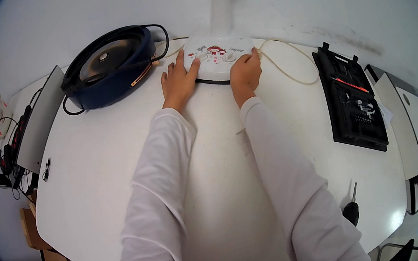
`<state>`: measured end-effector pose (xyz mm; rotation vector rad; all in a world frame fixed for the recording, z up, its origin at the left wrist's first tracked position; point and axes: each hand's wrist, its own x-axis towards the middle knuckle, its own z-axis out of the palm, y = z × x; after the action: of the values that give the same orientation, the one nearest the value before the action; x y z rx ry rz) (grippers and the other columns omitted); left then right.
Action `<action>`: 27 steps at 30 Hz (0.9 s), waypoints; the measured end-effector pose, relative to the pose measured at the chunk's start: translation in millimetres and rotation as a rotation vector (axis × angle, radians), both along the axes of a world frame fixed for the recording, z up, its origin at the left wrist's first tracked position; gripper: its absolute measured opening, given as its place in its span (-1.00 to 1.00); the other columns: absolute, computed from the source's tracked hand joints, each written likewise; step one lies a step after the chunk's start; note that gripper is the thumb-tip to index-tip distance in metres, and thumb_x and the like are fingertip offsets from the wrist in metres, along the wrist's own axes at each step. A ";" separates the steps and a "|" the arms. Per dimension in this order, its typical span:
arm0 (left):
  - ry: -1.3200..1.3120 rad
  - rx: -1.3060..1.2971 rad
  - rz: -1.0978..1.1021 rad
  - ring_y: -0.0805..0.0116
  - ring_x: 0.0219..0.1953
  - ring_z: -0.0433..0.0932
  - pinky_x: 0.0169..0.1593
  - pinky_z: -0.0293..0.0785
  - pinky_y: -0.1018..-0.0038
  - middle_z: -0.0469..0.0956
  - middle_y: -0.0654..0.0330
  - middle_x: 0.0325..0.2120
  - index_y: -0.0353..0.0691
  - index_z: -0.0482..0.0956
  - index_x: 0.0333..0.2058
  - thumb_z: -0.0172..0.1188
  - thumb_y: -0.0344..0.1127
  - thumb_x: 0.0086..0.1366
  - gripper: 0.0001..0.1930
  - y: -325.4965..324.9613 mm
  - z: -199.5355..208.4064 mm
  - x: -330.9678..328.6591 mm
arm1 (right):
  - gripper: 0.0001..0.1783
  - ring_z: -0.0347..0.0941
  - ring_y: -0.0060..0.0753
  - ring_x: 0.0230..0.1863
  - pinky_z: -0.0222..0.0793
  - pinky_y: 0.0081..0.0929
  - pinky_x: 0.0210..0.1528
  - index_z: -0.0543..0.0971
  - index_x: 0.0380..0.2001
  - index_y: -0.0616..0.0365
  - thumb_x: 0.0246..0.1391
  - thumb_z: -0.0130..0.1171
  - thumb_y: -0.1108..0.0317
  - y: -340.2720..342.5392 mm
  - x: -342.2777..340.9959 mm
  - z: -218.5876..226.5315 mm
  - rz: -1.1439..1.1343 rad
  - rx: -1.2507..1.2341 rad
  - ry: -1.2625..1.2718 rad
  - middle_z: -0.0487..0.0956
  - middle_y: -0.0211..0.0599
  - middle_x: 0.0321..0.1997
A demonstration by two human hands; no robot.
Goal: The person uses a cordless electric screwdriver to fasten screws into the base of a blue electric hot plate and then into the motor housing of a white desk fan. The person handles screws and positions the appliances on the table while working.
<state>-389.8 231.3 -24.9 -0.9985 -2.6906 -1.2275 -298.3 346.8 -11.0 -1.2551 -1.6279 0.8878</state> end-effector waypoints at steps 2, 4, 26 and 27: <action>-0.017 0.001 -0.025 0.14 0.26 0.15 0.32 -0.21 0.17 0.39 -0.05 0.04 -0.08 0.06 0.28 -0.18 0.24 0.24 -0.26 -0.9 1.1 -2.2 | -0.59 0.38 -0.01 0.06 0.34 -0.21 0.02 0.33 0.07 0.26 0.20 -0.24 0.32 6.1 0.8 -1.3 0.025 0.029 0.018 0.38 -0.11 0.15; -0.035 -0.003 -0.044 0.14 0.26 0.15 0.32 -0.23 0.18 0.38 -0.05 0.05 -0.07 0.05 0.28 -0.17 0.25 0.24 -0.25 -5.3 -0.1 0.8 | -0.59 0.37 0.01 0.07 0.33 -0.20 0.04 0.33 0.07 0.27 0.20 -0.23 0.32 7.1 4.0 -7.5 0.042 0.085 0.047 0.39 -0.08 0.14; -0.066 0.031 -0.038 0.14 0.29 0.11 0.33 -0.27 0.12 0.29 -0.07 0.13 -0.06 0.10 0.27 -0.10 0.25 0.21 -0.25 -107.5 7.8 120.6 | -0.60 0.37 0.09 0.06 0.30 -0.21 0.07 0.33 0.07 0.31 0.21 -0.20 0.35 -84.5 121.0 -10.6 0.065 0.096 0.090 0.43 0.06 0.07; -0.056 0.040 -0.037 0.14 0.28 0.12 0.33 -0.27 0.11 0.29 -0.06 0.14 -0.06 0.10 0.27 -0.10 0.25 0.21 -0.25 -112.6 8.7 124.9 | -0.60 0.37 0.09 0.05 0.30 -0.20 0.07 0.34 0.06 0.32 0.21 -0.19 0.36 -88.4 124.9 -11.1 0.065 0.124 0.109 0.43 0.07 0.07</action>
<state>-264.9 118.7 -16.3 -1.0288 -2.6891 -1.3292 -173.4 258.4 -22.0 -1.0563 -1.6193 0.8661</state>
